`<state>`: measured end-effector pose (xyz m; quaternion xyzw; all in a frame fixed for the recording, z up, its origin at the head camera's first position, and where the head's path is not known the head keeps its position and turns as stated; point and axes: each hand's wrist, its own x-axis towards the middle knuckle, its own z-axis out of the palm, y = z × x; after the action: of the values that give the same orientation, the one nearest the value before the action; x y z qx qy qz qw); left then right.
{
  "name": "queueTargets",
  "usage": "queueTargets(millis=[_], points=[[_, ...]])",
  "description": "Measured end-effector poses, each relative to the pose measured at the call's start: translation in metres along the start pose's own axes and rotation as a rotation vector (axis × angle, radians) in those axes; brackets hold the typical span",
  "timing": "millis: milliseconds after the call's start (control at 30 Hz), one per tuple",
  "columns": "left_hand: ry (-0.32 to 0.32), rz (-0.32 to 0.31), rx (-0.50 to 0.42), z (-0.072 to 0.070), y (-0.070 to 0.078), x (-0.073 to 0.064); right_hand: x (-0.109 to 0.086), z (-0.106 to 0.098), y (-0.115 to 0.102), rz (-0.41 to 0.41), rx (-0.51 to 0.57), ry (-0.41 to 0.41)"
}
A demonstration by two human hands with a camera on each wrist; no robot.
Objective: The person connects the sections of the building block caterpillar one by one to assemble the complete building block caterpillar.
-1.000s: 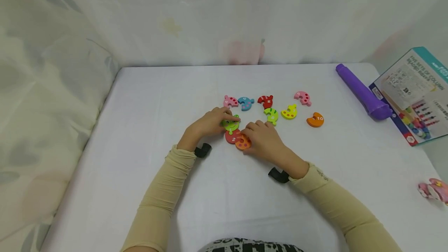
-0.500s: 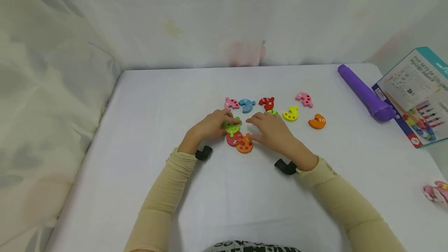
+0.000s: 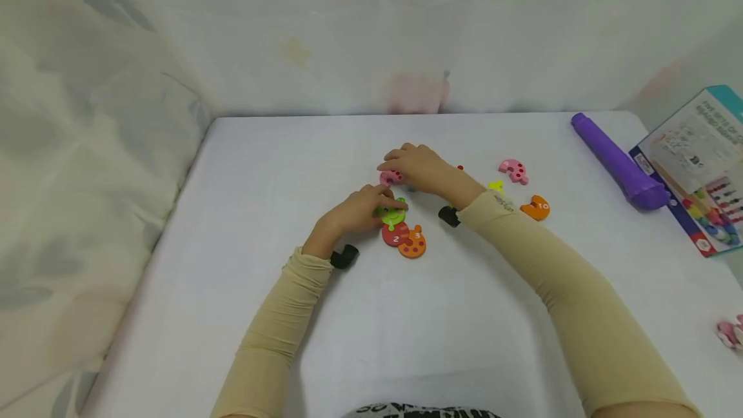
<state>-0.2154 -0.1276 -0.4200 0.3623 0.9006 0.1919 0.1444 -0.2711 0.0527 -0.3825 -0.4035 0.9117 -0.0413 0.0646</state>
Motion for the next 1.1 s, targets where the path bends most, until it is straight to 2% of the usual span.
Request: queueTargets(millis=[167, 300, 667, 900, 1100], points=[[-0.006, -0.004, 0.007, 0.001, 0.004, 0.002, 0.014, 0.011, 0.001, 0.006, -0.095, -0.160], [-0.019, -0.021, 0.020, 0.001, 0.006, 0.002, 0.017, 0.017, 0.000, -0.007, -0.130, -0.187], [-0.021, -0.037, 0.013, 0.002, 0.005, 0.002, 0.014, 0.018, 0.000, -0.004, -0.138, -0.124], [-0.010, -0.031, 0.017, 0.003, 0.001, 0.001, 0.005, 0.010, 0.003, 0.010, -0.087, 0.003], [-0.012, -0.055, 0.004, 0.003, -0.001, 0.001, -0.020, 0.009, 0.004, 0.071, -0.079, 0.114]])
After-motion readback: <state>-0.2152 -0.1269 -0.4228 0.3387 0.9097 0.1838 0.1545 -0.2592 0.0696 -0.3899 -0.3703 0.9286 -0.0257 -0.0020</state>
